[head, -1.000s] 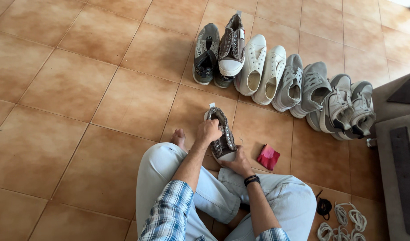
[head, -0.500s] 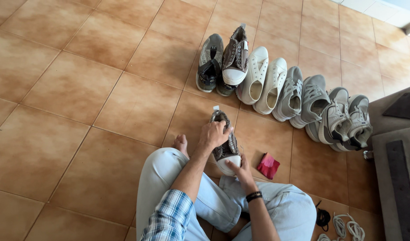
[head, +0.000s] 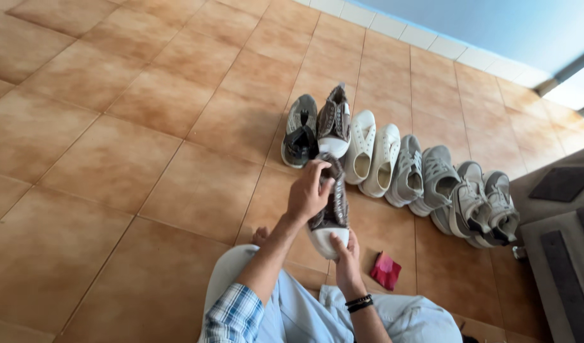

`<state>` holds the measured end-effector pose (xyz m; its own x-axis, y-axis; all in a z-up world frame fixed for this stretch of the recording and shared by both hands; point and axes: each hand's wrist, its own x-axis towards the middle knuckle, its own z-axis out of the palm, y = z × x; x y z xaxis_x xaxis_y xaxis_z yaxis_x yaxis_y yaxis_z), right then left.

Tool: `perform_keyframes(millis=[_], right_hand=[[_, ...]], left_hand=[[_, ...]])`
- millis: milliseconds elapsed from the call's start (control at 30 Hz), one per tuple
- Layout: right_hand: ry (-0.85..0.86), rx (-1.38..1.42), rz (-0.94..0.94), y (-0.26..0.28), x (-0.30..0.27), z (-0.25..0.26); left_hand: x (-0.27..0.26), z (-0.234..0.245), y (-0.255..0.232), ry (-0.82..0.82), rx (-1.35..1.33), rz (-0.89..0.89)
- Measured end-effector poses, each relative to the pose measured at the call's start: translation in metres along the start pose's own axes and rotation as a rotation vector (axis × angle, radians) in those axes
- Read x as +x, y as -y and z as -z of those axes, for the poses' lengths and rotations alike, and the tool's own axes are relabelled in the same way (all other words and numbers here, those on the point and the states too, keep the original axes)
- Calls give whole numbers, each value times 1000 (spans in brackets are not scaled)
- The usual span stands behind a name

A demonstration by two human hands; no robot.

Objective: The person removes the old laces from a gray sneaker, wipes the shoe with a pink cloth, and then threads new gray laces through the eyelets. The person works on one shoe at a time while sitting on the floor.

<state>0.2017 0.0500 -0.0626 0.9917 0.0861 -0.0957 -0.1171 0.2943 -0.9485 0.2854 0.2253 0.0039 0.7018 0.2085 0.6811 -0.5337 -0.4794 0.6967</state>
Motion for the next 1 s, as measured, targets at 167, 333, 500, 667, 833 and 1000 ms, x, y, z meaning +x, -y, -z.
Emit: perform_keyframes(millis=[167,333,500,667,833,1000], right_hand=[[-12,16,48,12,34,-32],[117,58,70,14,81,-59],[148,3,-33,9,114,-90],[208,13,-140,-3,115,-103],[200,-26,-83,-1,122,-107],[191,-25,-11,9,158,-118]], left_hand=[[13,4,66,-200,45,197],[11,-15,126,-31,-843,1100],[8,-23,133,-139,-516,916],[18,-15,136,-229,-581,803],[18,-16,131,-322,-819,819],[17,-14,134,-357,-808,813]])
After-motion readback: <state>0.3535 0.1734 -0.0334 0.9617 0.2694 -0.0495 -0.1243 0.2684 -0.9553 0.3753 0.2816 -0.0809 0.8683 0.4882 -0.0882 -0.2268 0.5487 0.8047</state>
